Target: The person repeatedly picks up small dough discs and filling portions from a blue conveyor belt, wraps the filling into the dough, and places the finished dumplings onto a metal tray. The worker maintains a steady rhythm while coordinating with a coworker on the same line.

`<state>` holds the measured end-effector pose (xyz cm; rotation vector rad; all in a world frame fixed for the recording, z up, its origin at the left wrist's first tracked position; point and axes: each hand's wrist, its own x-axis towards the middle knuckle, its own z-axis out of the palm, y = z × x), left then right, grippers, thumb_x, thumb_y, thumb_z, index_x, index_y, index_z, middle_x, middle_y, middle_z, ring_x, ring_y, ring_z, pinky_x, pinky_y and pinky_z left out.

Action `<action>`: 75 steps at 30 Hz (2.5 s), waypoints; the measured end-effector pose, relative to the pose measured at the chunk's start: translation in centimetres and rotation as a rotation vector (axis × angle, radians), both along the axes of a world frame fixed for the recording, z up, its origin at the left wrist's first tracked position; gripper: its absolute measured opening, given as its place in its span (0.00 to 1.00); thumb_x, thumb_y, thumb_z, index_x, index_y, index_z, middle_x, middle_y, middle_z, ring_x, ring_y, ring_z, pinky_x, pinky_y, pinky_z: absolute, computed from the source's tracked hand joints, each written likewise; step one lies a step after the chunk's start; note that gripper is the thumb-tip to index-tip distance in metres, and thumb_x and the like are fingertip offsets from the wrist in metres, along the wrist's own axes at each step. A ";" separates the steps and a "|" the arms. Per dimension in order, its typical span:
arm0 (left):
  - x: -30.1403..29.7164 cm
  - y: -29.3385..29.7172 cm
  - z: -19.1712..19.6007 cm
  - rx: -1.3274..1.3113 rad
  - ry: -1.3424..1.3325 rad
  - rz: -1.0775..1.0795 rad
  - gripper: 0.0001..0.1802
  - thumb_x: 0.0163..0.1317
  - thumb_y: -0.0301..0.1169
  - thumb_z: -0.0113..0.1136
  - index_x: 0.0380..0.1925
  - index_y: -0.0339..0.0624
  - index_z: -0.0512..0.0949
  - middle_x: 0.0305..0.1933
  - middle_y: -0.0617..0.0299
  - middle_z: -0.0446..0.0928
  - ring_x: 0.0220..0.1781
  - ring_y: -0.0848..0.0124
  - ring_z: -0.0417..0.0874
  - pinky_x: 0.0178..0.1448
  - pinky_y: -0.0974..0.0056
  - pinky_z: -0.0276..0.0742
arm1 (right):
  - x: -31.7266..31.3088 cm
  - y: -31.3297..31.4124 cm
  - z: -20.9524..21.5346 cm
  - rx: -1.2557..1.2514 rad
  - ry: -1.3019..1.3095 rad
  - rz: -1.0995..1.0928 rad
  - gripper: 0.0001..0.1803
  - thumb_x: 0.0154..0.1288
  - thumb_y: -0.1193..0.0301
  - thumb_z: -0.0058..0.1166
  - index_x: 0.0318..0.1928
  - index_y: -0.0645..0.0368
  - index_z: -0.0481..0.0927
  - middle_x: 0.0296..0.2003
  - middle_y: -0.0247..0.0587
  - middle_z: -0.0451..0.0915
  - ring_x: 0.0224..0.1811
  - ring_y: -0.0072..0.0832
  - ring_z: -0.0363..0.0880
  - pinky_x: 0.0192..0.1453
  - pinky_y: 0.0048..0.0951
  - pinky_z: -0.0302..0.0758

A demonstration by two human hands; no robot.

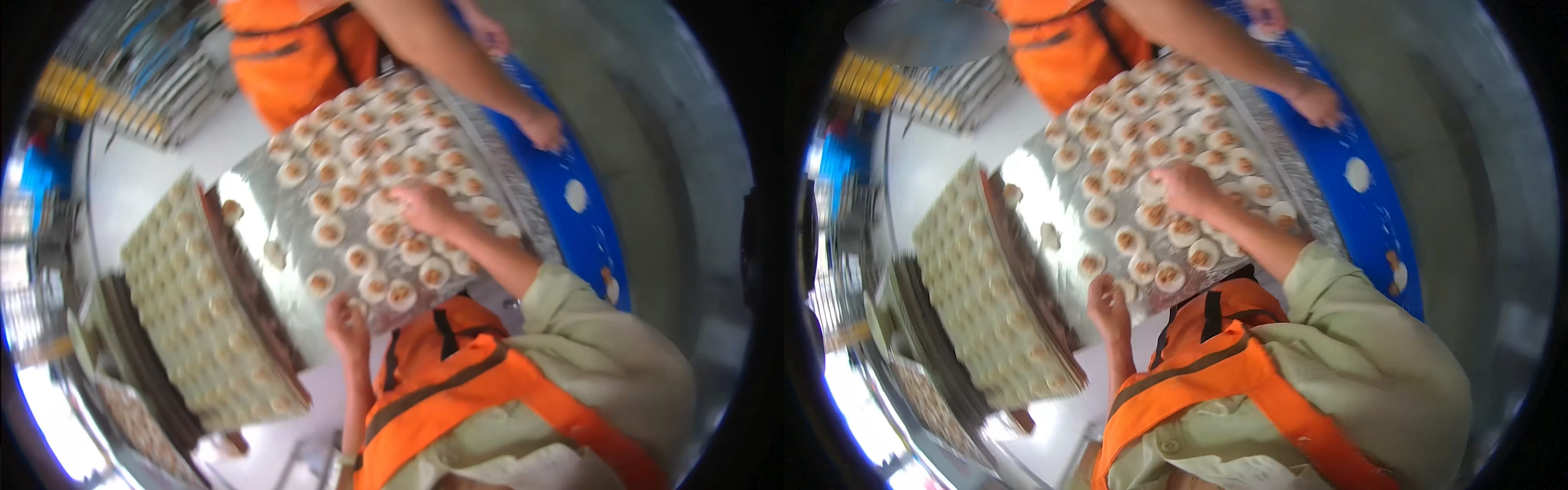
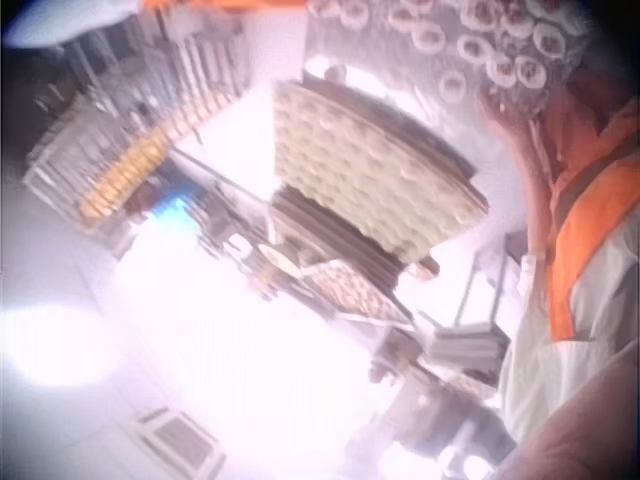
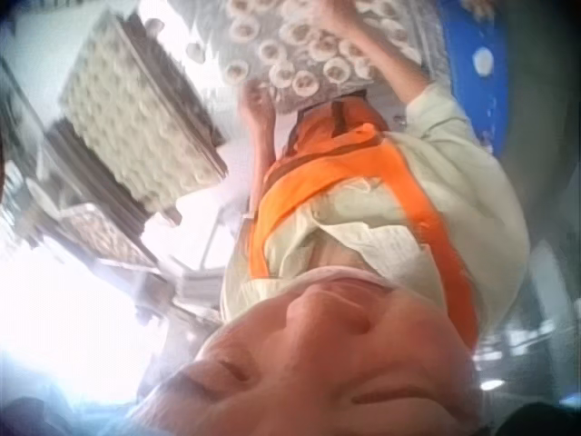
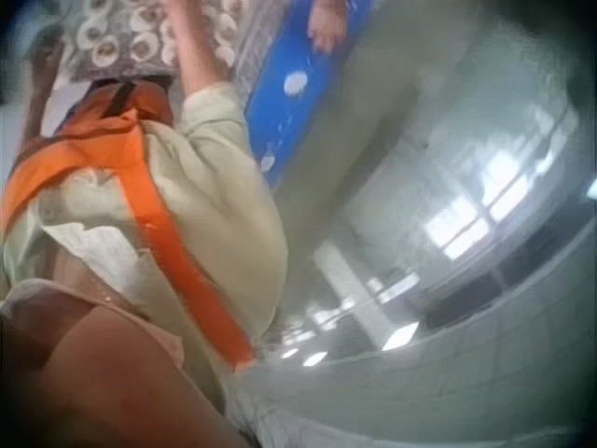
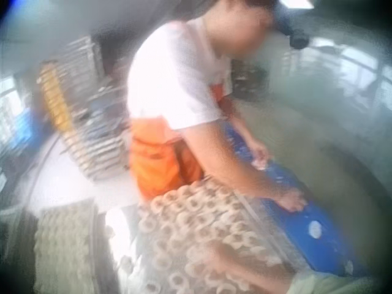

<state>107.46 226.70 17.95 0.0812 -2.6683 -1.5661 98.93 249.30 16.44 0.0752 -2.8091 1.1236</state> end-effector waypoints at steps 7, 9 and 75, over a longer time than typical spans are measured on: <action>-1.2 -0.4 0.3 0.042 -0.028 -0.173 0.12 0.45 0.20 0.49 0.33 0.35 0.72 0.30 0.60 0.73 0.29 0.72 0.72 0.30 0.69 0.70 | 9.7 7.0 0.7 -0.195 0.166 -0.458 0.08 0.51 0.75 0.47 0.34 0.59 0.74 0.30 0.42 0.76 0.27 0.28 0.75 0.30 0.33 0.71; -1.1 0.3 0.6 0.032 -0.016 -0.216 0.12 0.45 0.20 0.50 0.33 0.36 0.72 0.30 0.60 0.72 0.30 0.73 0.72 0.30 0.69 0.70 | 13.0 12.2 1.9 -0.226 0.098 -0.684 0.05 0.51 0.74 0.47 0.30 0.59 0.75 0.30 0.41 0.77 0.29 0.29 0.75 0.32 0.30 0.71; -8.1 37.8 -12.0 1.340 -0.690 -0.570 0.18 0.49 0.29 0.48 0.42 0.34 0.67 0.45 0.54 0.69 0.47 0.62 0.70 0.47 0.57 0.68 | 5.4 32.7 -14.0 -0.400 0.244 -0.122 0.09 0.43 0.72 0.56 0.29 0.57 0.77 0.29 0.38 0.75 0.32 0.31 0.74 0.34 0.29 0.69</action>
